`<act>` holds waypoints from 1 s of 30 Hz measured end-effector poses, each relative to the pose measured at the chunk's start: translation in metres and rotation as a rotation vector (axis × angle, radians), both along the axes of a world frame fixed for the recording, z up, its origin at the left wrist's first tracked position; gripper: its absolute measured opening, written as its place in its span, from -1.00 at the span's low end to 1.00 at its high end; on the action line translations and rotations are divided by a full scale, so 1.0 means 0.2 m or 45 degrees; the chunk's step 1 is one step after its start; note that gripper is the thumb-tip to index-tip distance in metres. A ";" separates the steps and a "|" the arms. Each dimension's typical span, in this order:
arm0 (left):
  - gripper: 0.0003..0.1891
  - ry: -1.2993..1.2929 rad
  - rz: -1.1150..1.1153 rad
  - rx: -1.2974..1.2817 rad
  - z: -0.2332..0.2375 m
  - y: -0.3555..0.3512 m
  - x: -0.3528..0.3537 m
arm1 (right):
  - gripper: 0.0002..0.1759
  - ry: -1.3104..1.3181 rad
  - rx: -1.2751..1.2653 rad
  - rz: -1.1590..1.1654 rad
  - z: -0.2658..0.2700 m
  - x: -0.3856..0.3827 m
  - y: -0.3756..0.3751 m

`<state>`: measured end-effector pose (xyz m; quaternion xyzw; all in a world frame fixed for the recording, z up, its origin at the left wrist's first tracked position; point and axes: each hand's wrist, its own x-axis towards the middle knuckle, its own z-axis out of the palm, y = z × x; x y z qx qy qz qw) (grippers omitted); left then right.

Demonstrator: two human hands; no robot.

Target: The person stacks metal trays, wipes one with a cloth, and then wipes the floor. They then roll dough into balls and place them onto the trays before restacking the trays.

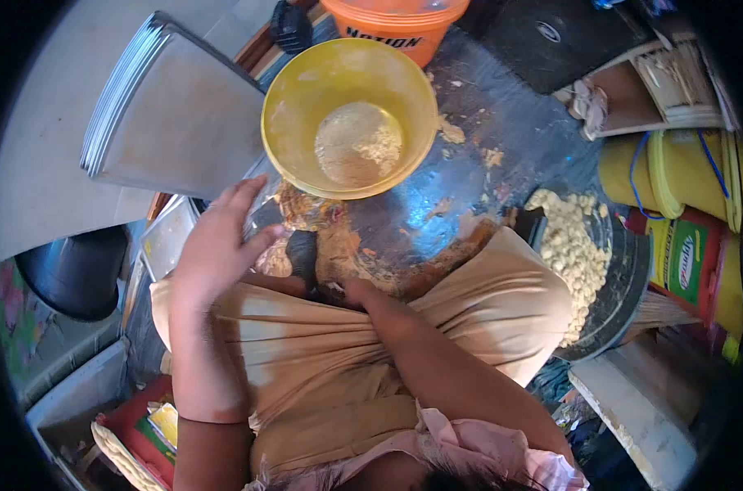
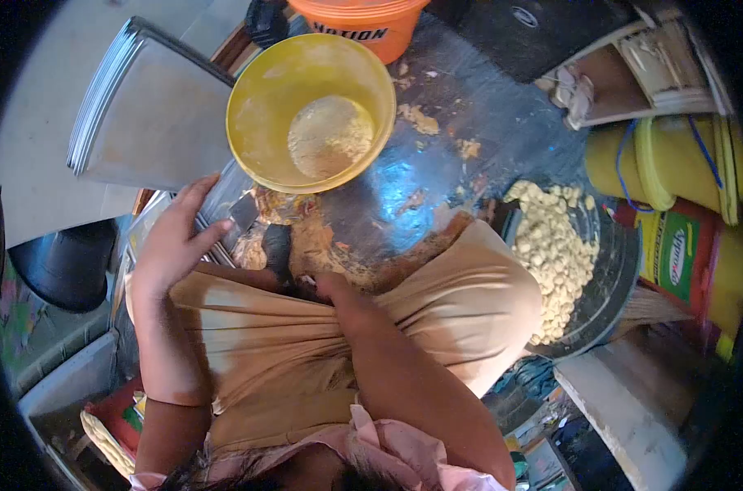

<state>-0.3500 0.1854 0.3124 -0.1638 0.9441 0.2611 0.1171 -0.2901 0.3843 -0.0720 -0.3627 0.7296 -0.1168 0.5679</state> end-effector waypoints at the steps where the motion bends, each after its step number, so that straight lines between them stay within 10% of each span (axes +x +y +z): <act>1: -0.36 0.014 0.020 0.012 0.03 0.01 0.00 | -0.64 -0.006 -0.082 -0.163 -0.08 -0.01 0.05; 8: -0.38 0.085 -0.019 -0.034 0.20 0.05 0.04 | -0.77 -0.553 0.028 -1.094 0.17 -0.64 0.27; 13: -0.40 0.123 0.207 0.324 0.07 -0.15 0.01 | -0.59 0.176 -0.461 -1.493 0.47 -1.11 0.51; 17: -0.40 0.122 -0.311 -0.013 -0.11 -0.13 -0.27 | -0.63 0.576 -0.463 -1.754 0.62 -1.53 0.76; 21: -0.32 0.091 -0.243 -0.286 -0.23 -0.19 -0.52 | -0.64 1.343 -0.651 -1.809 0.60 -1.80 0.89; 27: -0.24 0.375 0.177 -0.062 -0.68 -0.51 -0.67 | -0.26 0.921 0.392 -2.136 0.05 -1.94 0.95; 30: -0.33 0.411 0.257 0.240 -0.80 -0.48 -0.73 | -0.17 1.288 0.697 -2.063 -0.14 -2.00 0.89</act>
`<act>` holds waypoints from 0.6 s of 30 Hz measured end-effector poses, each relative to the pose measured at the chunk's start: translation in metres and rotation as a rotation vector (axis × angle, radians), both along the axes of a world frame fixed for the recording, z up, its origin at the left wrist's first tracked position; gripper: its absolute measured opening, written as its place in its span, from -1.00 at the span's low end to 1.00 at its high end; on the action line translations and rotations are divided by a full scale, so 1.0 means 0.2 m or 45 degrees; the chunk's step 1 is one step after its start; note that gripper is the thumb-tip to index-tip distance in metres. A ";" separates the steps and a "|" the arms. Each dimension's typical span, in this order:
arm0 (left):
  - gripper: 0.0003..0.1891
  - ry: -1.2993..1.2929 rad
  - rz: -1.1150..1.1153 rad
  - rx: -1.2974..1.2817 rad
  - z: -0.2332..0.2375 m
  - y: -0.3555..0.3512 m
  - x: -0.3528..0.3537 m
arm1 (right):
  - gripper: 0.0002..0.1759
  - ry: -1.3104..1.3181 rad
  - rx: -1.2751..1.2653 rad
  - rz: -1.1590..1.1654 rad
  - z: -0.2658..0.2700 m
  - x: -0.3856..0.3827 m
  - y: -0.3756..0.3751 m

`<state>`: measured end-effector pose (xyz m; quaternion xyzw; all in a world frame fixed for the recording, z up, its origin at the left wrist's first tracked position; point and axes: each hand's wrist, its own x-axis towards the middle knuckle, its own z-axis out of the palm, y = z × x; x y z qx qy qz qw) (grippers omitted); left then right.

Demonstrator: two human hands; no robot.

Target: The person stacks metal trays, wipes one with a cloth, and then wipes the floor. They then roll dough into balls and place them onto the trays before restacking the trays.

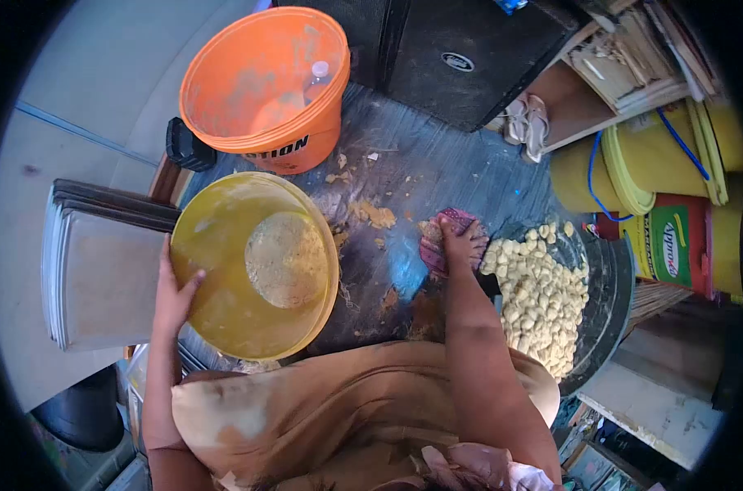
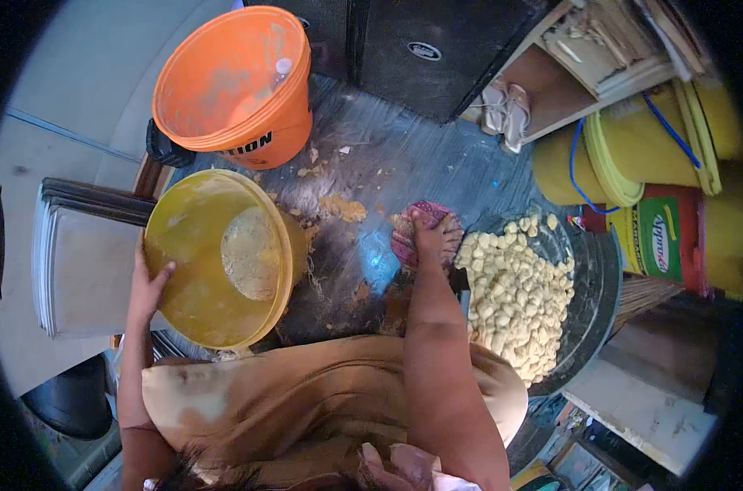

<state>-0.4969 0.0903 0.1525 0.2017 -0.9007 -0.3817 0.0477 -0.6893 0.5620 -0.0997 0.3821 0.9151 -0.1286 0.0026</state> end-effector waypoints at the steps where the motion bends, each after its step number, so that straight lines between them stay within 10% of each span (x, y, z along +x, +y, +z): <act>1: -0.35 -0.008 0.073 -0.033 -0.02 -0.01 -0.01 | -0.18 0.058 0.144 0.128 -0.06 -0.02 -0.02; 3: -0.41 -0.027 0.200 -0.103 -0.07 -0.07 -0.03 | -0.20 0.169 0.424 0.373 -0.18 -0.03 -0.07; 9: -0.58 0.022 0.367 0.281 -0.15 -0.18 -0.01 | -0.47 0.366 -0.542 1.997 -0.23 0.41 -0.53; 13: -0.59 0.030 0.443 0.383 -0.18 -0.24 0.03 | -0.52 0.173 -1.050 1.269 0.10 0.07 -0.39; 18: -0.59 0.068 0.450 0.361 -0.14 -0.20 0.02 | -0.58 0.515 -0.235 0.172 -0.01 -0.69 0.21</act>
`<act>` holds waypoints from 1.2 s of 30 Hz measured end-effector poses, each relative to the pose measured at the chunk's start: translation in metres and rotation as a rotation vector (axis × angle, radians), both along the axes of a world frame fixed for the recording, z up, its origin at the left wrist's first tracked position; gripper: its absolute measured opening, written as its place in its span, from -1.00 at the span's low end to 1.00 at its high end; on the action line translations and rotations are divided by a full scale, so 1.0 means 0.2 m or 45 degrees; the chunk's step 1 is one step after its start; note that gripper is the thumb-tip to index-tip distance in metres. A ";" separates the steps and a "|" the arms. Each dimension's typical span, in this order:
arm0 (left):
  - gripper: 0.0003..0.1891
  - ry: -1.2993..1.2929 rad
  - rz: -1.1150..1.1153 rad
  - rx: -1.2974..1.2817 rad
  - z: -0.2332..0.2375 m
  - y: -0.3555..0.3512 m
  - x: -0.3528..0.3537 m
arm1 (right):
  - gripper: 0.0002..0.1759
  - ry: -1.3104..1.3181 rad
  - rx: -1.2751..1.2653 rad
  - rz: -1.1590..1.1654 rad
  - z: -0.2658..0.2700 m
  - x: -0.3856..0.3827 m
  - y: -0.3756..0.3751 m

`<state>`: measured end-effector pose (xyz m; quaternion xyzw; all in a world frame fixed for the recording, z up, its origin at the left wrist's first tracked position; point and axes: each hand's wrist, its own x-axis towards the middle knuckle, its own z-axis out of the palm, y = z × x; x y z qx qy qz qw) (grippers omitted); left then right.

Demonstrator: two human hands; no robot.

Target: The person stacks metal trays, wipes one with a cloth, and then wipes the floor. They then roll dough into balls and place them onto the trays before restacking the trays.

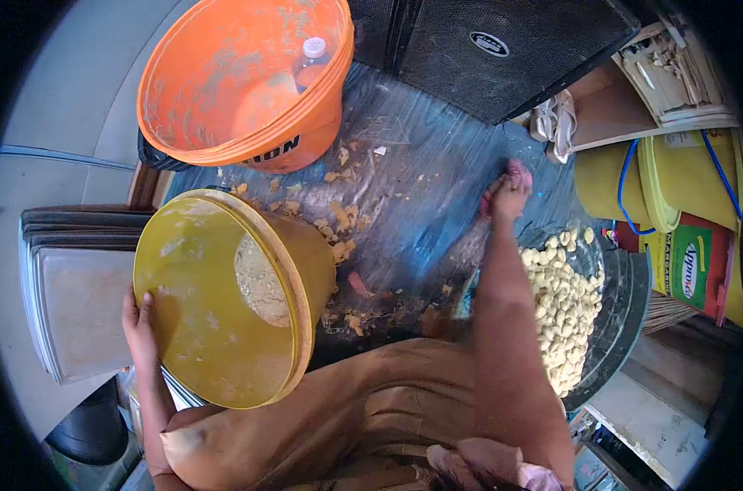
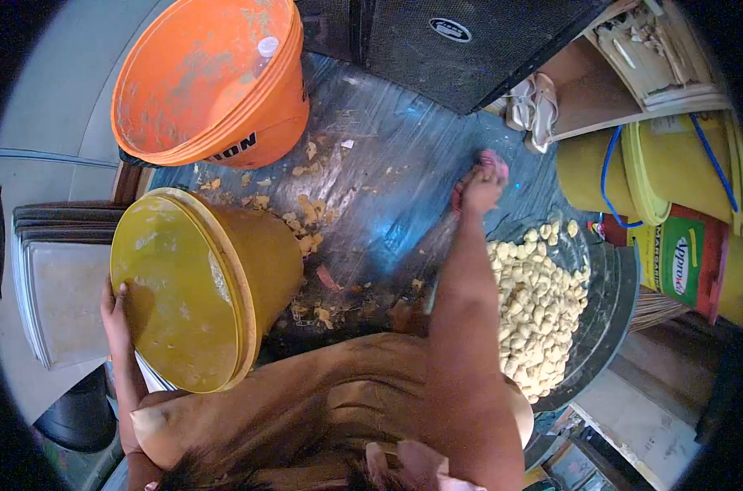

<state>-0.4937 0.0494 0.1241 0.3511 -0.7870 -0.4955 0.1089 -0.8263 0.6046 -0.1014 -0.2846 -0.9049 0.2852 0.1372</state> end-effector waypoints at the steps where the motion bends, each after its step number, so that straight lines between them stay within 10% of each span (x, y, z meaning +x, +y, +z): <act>1: -0.59 0.007 0.005 0.015 -0.02 -0.03 0.01 | -0.54 -0.166 0.460 -0.236 -0.14 -0.07 0.04; 9: -0.62 -0.020 0.167 0.233 0.09 -0.25 0.12 | -0.48 0.035 0.781 1.622 -0.26 0.57 -0.92; 13: -0.62 -0.003 0.138 -0.080 0.21 -0.28 0.14 | -0.56 -0.604 -0.269 2.228 0.16 0.75 -0.87; 17: -0.62 -0.053 0.153 -0.013 0.14 -0.33 0.22 | -0.57 -0.209 -0.539 0.918 0.31 0.03 -0.70; 21: -0.62 -0.114 0.109 0.027 0.11 -0.41 0.28 | -0.53 -0.150 -0.024 0.710 0.01 -0.44 -0.80; 27: -0.62 -0.064 0.275 0.054 0.19 -0.40 0.33 | -0.51 -0.508 0.494 1.836 -0.12 0.35 -1.41; 29: -0.62 -0.006 0.292 0.088 0.22 -0.42 0.37 | -0.54 0.327 0.366 1.844 -0.44 0.84 -1.38; 31: -0.63 0.034 0.244 0.121 0.25 -0.41 0.38 | -0.57 -0.306 -0.165 2.760 -0.13 0.92 -1.31; 34: -0.64 -0.017 0.206 0.022 0.32 -0.34 0.37 | -0.58 -0.397 -0.831 1.795 0.18 0.86 -1.35; 36: -0.65 -0.013 0.272 0.042 0.34 -0.32 0.38 | -0.59 -0.177 -0.944 1.743 0.25 0.71 -1.50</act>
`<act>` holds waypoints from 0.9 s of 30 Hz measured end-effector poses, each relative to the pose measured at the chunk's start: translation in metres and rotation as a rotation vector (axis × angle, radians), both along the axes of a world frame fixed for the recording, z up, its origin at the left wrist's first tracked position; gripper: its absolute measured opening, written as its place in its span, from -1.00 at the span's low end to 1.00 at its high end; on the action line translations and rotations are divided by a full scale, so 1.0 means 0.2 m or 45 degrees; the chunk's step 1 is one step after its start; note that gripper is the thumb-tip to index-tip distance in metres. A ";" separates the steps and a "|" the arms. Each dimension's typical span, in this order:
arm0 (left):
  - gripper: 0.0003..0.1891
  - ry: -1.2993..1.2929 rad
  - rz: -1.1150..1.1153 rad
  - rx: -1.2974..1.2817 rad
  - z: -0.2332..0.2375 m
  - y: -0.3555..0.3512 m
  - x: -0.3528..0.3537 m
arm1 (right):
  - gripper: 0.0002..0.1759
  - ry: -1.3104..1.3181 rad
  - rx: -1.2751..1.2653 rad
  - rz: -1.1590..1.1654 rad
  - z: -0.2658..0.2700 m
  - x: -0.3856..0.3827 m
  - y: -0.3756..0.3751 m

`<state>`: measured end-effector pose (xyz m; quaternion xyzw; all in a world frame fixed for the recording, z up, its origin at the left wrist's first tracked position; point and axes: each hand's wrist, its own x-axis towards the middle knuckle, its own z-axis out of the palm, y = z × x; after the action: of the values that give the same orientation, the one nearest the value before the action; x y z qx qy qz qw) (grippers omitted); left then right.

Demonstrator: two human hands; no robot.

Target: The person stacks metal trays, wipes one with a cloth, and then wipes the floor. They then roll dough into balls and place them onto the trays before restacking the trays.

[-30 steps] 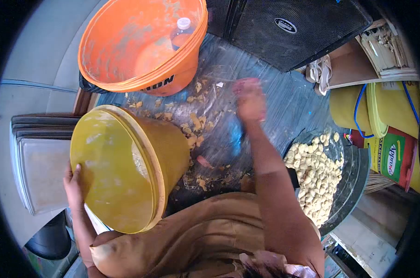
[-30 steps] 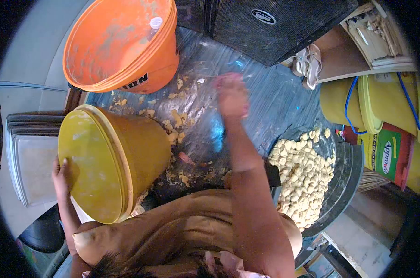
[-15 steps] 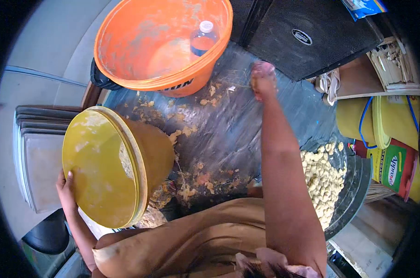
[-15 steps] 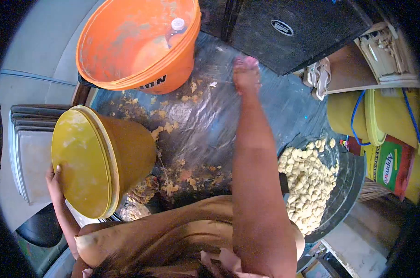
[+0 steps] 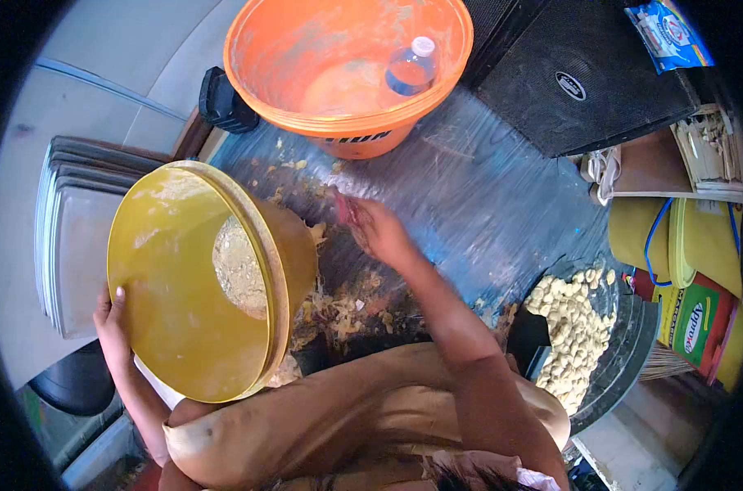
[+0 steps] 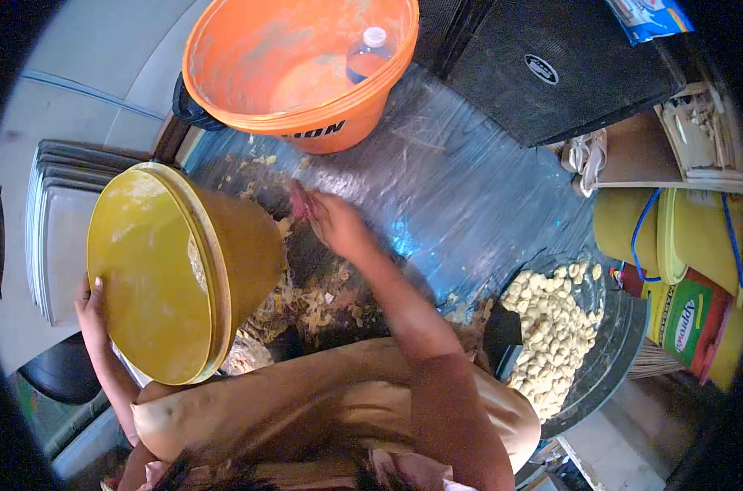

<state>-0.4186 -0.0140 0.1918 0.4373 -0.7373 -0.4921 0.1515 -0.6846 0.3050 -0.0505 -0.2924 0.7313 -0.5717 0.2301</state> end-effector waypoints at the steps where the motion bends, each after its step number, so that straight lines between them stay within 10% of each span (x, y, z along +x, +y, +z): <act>1: -0.65 0.012 0.024 0.008 0.01 0.00 -0.01 | -0.59 0.040 -0.095 -0.068 0.02 -0.04 -0.07; 5: -0.66 0.062 0.019 0.010 0.04 -0.02 0.03 | -0.60 -0.612 -0.127 0.336 0.02 0.04 -0.27; 8: -0.66 0.100 0.046 0.062 0.00 -0.08 0.13 | -0.63 -0.331 0.394 0.693 -0.10 0.06 -0.23; 13: -0.66 0.022 0.096 0.106 -0.05 -0.13 0.21 | -0.64 -0.252 0.272 0.218 0.03 -0.22 -0.45; 15: -0.65 0.011 0.078 0.088 -0.04 -0.14 0.20 | -0.63 0.327 0.194 0.083 0.10 -0.30 -0.71; 19: -0.65 0.084 0.050 0.090 -0.04 -0.14 0.18 | -0.61 0.621 0.208 -0.126 -0.28 -0.40 -1.16; 27: -0.67 0.065 0.201 0.226 -0.12 -0.27 0.35 | -0.28 0.778 0.686 0.591 -0.52 0.16 -0.36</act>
<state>-0.3491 -0.0672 0.1679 0.4930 -0.6502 -0.5529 0.1691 -0.6529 0.2334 -0.1540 -0.5330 0.8031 -0.1826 0.1940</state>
